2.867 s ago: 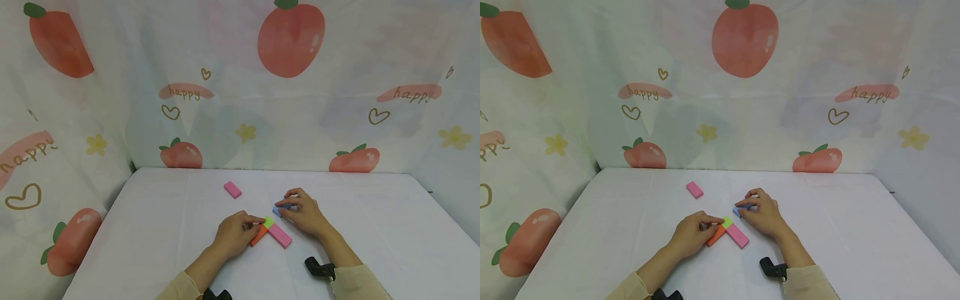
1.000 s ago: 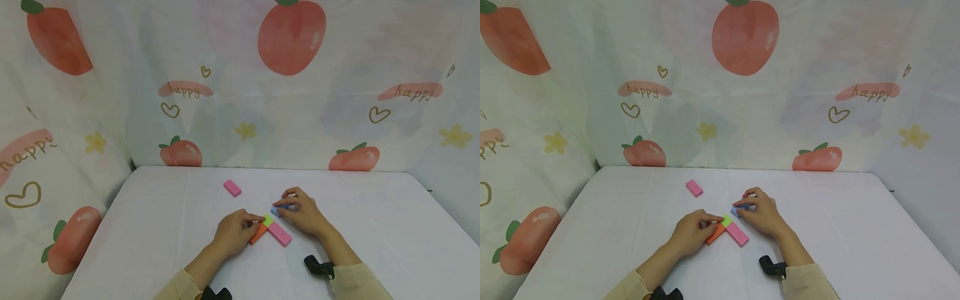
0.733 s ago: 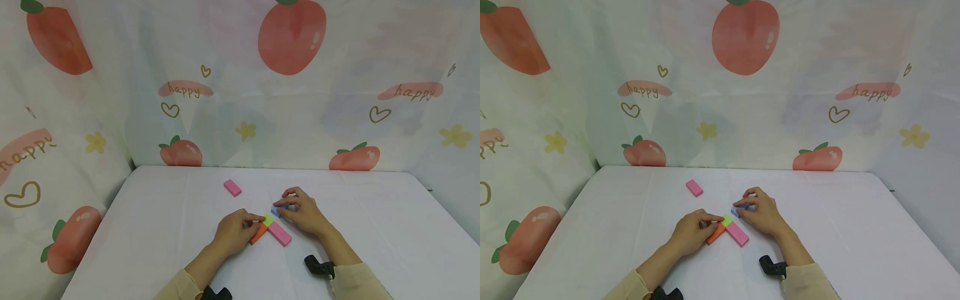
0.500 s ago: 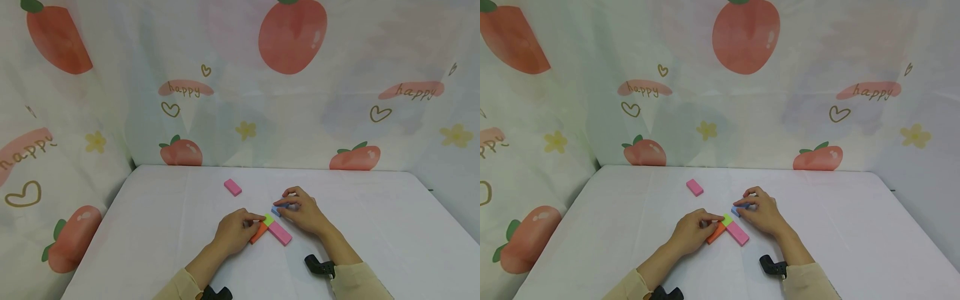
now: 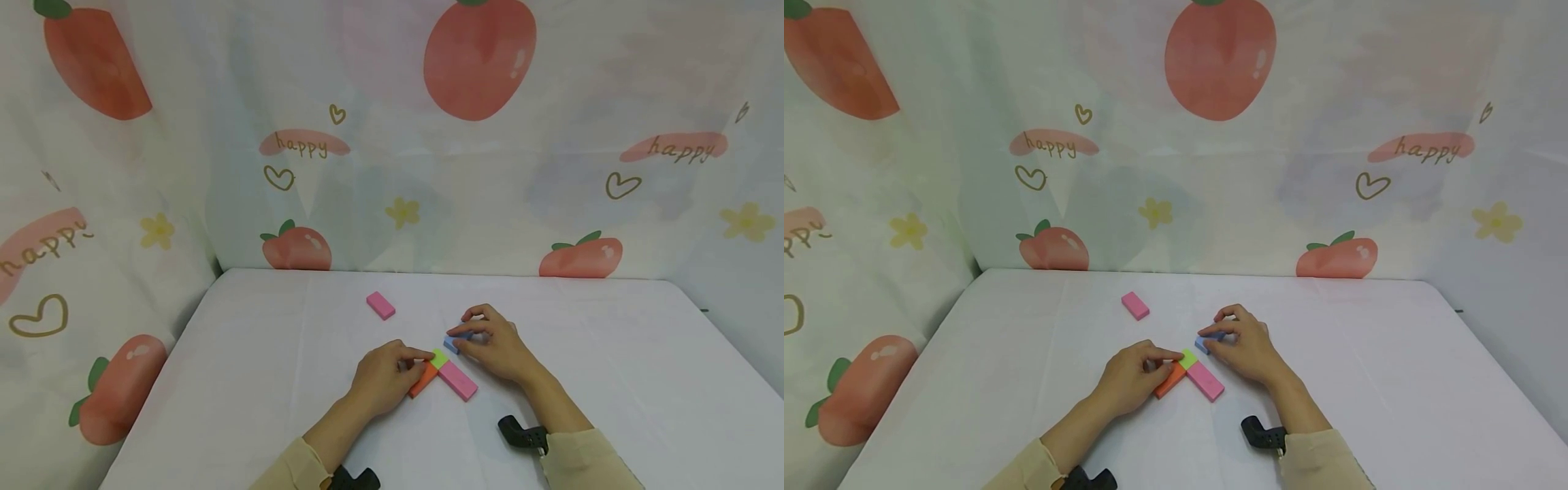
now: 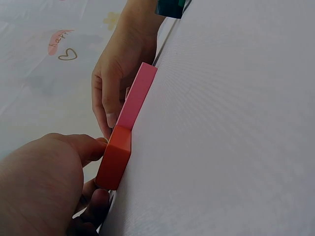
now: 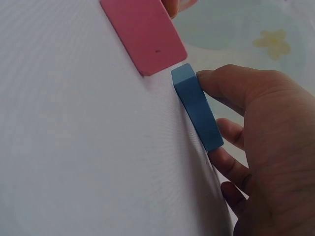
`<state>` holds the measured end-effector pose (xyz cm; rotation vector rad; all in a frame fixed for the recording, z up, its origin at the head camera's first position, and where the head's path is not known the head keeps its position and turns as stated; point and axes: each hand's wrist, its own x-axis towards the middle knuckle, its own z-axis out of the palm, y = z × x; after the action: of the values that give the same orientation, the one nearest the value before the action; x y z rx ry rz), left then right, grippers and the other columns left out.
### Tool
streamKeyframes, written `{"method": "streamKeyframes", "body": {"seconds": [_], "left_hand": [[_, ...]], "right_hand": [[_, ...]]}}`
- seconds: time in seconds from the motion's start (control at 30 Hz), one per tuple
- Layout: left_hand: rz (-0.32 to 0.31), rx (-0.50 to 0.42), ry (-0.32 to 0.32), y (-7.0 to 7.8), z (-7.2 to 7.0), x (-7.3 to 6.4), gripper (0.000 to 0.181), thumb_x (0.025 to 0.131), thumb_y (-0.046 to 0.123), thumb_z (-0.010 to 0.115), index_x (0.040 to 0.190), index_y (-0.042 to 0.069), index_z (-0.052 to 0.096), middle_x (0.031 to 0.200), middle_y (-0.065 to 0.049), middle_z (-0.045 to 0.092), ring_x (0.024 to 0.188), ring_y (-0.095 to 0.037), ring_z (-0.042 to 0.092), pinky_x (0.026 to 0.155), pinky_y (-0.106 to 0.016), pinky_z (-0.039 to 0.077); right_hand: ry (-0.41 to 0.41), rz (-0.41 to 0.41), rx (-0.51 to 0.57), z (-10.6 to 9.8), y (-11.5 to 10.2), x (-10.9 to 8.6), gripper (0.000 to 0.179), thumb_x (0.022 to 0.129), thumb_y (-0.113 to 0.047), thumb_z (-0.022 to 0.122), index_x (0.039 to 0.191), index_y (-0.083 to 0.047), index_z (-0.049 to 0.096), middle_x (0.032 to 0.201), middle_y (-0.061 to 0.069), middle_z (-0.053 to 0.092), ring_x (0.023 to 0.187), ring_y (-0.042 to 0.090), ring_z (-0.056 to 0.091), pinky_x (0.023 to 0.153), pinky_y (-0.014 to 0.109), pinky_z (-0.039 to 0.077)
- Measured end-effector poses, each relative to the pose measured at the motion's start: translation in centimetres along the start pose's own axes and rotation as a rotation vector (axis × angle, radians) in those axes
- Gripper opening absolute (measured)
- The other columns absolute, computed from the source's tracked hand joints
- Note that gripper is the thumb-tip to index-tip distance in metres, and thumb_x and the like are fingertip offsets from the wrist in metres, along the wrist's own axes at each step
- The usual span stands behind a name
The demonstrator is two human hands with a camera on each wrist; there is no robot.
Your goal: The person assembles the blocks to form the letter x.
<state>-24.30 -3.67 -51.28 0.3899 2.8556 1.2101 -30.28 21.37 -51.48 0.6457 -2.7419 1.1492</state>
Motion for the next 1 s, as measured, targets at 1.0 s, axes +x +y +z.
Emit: {"method": "streamKeyframes", "body": {"seconds": [1.0], "left_hand": [[0.018,0.015,0.013,-0.21,0.07,0.07,0.022,0.096,0.034,0.072,0.115,0.040,0.079,0.079,0.016,0.056,0.066,-0.003,0.050,0.059,-0.023,0.038]], "right_hand": [[-0.004,-0.051,0.008,0.03,0.12,0.00,0.017,0.089,-0.018,0.082,0.103,-0.026,0.083,0.122,0.006,0.058,0.114,0.028,0.058,0.098,0.057,0.029]]}}
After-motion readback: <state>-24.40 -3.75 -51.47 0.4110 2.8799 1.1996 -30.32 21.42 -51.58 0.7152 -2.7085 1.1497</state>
